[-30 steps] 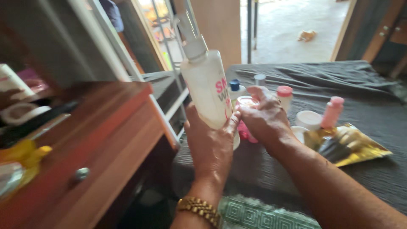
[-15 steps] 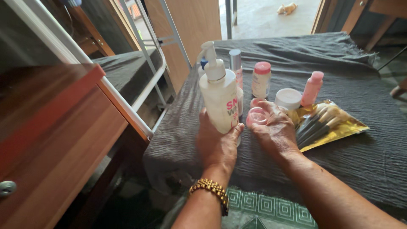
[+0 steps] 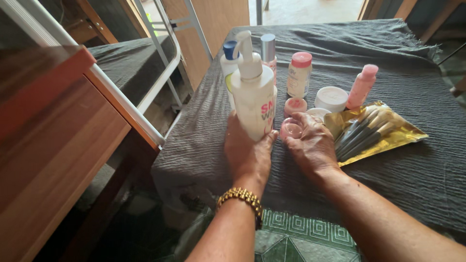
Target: The person moves various cosmetic bottles, brushes, and containers from a wooden vanity to a nearby table covered with a gray cloth. They then open a drawer, place some items inside, and wipe the vanity surface and mirror with a pink cloth.
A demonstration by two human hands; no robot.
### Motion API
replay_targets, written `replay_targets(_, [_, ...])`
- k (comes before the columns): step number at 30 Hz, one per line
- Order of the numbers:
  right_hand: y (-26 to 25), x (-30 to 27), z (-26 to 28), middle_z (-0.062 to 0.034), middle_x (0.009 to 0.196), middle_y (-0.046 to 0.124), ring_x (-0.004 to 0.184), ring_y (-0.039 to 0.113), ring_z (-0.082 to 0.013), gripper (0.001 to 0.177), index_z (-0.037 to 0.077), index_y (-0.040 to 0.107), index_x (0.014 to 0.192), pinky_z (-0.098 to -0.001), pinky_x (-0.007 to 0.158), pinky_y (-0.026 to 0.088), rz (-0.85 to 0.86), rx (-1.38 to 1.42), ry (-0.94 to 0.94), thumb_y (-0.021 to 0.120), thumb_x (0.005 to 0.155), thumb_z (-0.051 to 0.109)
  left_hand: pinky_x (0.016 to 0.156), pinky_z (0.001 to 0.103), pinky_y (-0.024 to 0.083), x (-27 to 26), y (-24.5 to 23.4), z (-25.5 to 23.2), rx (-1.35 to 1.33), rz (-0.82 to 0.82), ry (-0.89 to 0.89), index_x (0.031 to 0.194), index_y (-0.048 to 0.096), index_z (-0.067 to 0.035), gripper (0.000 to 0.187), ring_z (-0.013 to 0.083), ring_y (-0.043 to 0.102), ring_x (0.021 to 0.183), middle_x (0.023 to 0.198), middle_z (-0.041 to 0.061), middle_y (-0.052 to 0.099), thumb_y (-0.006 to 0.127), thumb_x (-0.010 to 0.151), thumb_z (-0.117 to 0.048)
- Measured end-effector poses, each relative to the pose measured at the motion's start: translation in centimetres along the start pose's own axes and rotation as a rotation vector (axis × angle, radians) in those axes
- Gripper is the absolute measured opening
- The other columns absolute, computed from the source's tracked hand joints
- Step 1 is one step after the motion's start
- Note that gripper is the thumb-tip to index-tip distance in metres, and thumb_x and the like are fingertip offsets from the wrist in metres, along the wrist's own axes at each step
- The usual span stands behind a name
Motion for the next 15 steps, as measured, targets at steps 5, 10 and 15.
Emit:
replay_targets(5, [0.53,-0.01,-0.13,-0.0128,0.112,0.073,0.106,0.070,-0.0297,0.040,0.011,0.070,0.121,-0.0407,0.094,0.052,0.016,-0.082,0.065,0.075,0.084,0.024,0.093,0.041,0.055,0.72,0.68,0.44,-0.003,0.019,-0.015,0.127,0.053,-0.008,0.076,0.0333,0.069,0.113,0.117,0.015,0.070,0.092,0.063,-0.009])
replay_targets(10, [0.84,-0.10,-0.11,-0.0172,0.116,0.071,0.107,0.069,-0.0331,0.040,0.011,0.069,0.121,-0.0422,0.095,0.052,0.023,-0.108,0.082,0.075,0.084,0.024,0.094,0.041,0.054,0.85,0.62,0.27,-0.028,0.023,-0.034,0.129,0.051,-0.009,0.079,0.0333,0.068,0.115,0.120,0.015,0.069,0.092,0.062,-0.009])
replay_targets(15, [1.01,-0.10,-0.38,-0.0199,0.125,0.066,0.115,0.063,-0.0373,0.047,0.011,0.066,0.126,-0.0446,0.099,0.049,0.024,-0.132,-0.001,0.076,0.081,0.022,0.095,0.038,0.055,0.78,0.53,0.42,-0.025,0.080,-0.176,0.126,0.052,-0.011,0.075,0.0288,0.070,0.115,0.120,0.013,0.071,0.091,0.062,-0.009])
Point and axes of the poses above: each hand's wrist, its own x-axis towards the middle knuckle, its own y-axis out of the palm, z = x × y, the point moved 2 cm from there along x, towards the middle knuckle
